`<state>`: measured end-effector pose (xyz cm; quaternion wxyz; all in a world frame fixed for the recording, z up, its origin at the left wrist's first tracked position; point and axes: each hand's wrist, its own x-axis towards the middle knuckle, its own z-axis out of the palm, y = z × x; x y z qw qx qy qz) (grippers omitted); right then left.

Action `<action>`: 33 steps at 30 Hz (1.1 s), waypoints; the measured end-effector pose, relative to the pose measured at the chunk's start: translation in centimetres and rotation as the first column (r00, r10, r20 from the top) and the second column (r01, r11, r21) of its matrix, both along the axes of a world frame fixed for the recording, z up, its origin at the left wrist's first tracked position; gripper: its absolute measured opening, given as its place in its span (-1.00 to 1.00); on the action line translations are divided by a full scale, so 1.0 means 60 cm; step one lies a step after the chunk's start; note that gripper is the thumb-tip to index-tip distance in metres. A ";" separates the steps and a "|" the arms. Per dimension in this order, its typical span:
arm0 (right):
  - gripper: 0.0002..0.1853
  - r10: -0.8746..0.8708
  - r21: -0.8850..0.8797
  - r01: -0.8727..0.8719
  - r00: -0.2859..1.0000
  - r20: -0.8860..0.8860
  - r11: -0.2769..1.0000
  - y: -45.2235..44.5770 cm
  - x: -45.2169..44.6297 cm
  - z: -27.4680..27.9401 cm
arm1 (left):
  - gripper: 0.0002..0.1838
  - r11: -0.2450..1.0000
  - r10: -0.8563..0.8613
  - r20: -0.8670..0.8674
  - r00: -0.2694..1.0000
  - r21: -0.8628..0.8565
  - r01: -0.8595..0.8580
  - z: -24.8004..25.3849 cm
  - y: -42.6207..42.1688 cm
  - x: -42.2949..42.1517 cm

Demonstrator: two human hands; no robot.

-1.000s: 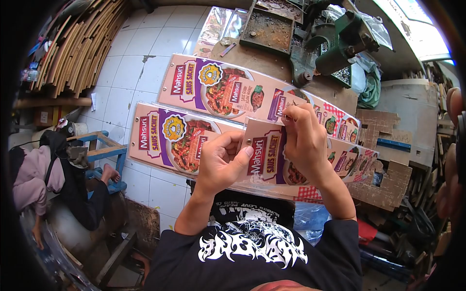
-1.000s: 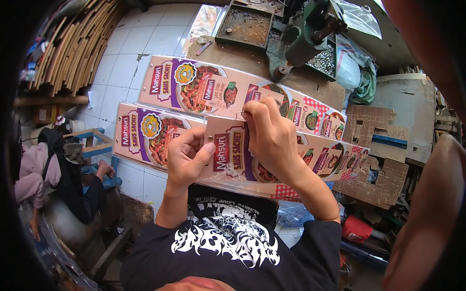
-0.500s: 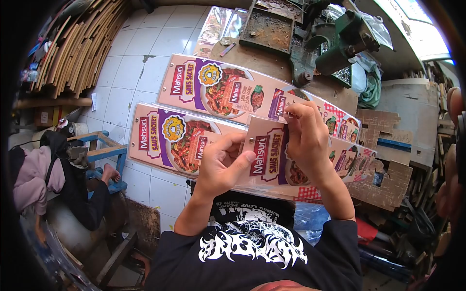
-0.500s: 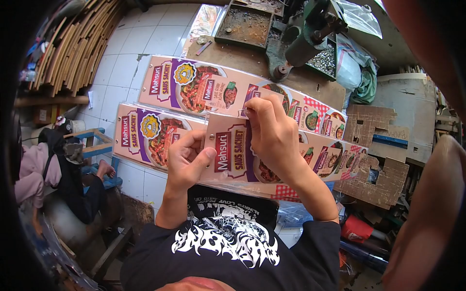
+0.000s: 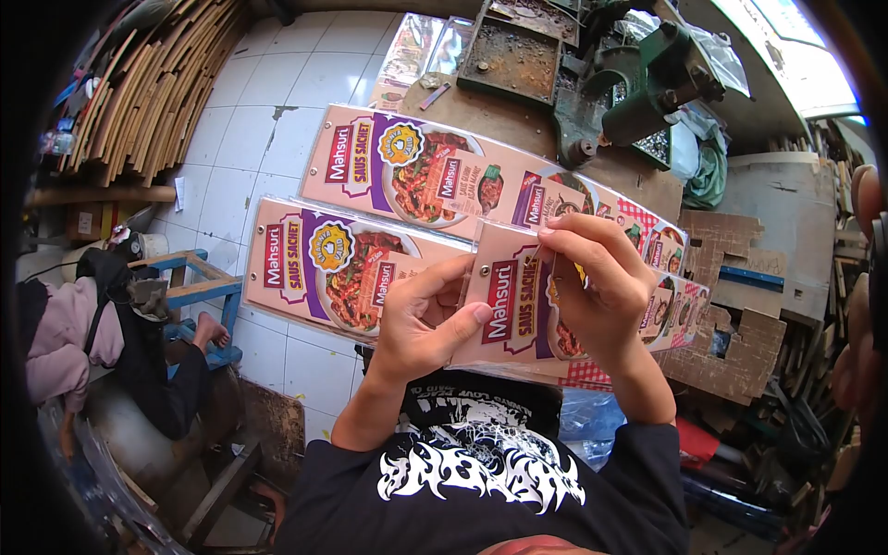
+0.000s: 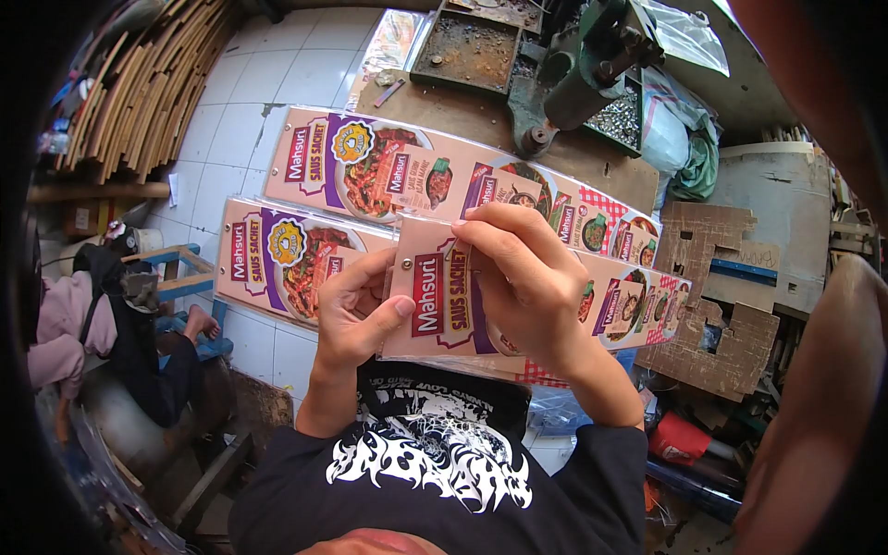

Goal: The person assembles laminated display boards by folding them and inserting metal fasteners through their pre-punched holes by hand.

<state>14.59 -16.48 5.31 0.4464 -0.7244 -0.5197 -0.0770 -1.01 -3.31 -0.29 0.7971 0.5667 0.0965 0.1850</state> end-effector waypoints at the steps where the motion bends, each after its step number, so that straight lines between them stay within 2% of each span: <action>1: -0.75 0.000 0.000 0.000 1.000 0.000 1.000 0.001 -0.001 0.003 | -0.50 1.000 0.001 0.009 1.000 -0.020 -0.001 0.002 0.000 0.000; 4: -0.76 0.032 0.006 -0.032 0.999 0.044 0.999 0.001 -0.004 0.008 | -0.49 0.999 -0.002 0.011 1.000 -0.053 0.003 0.005 -0.001 0.000; 6: -0.75 0.129 -0.065 -0.126 0.991 0.038 0.990 -0.002 -0.004 0.009 | -0.49 0.998 -0.006 0.006 1.000 -0.066 0.006 0.003 -0.001 0.000; 12: -0.69 0.103 -0.150 -0.097 0.994 0.031 0.984 -0.002 -0.016 0.015 | -0.48 0.998 -0.019 0.020 1.000 -0.054 0.020 0.000 0.000 -0.002; 20: -0.66 0.170 -0.121 -0.162 0.983 0.063 0.979 -0.002 -0.017 0.012 | -0.45 0.995 -0.049 0.095 0.994 -0.081 0.057 0.002 0.001 -0.004; 33: -0.55 0.210 -0.079 -0.199 0.962 0.176 0.977 -0.001 -0.019 -0.001 | -0.43 0.990 -0.074 0.092 0.993 -0.115 0.085 0.003 0.001 -0.006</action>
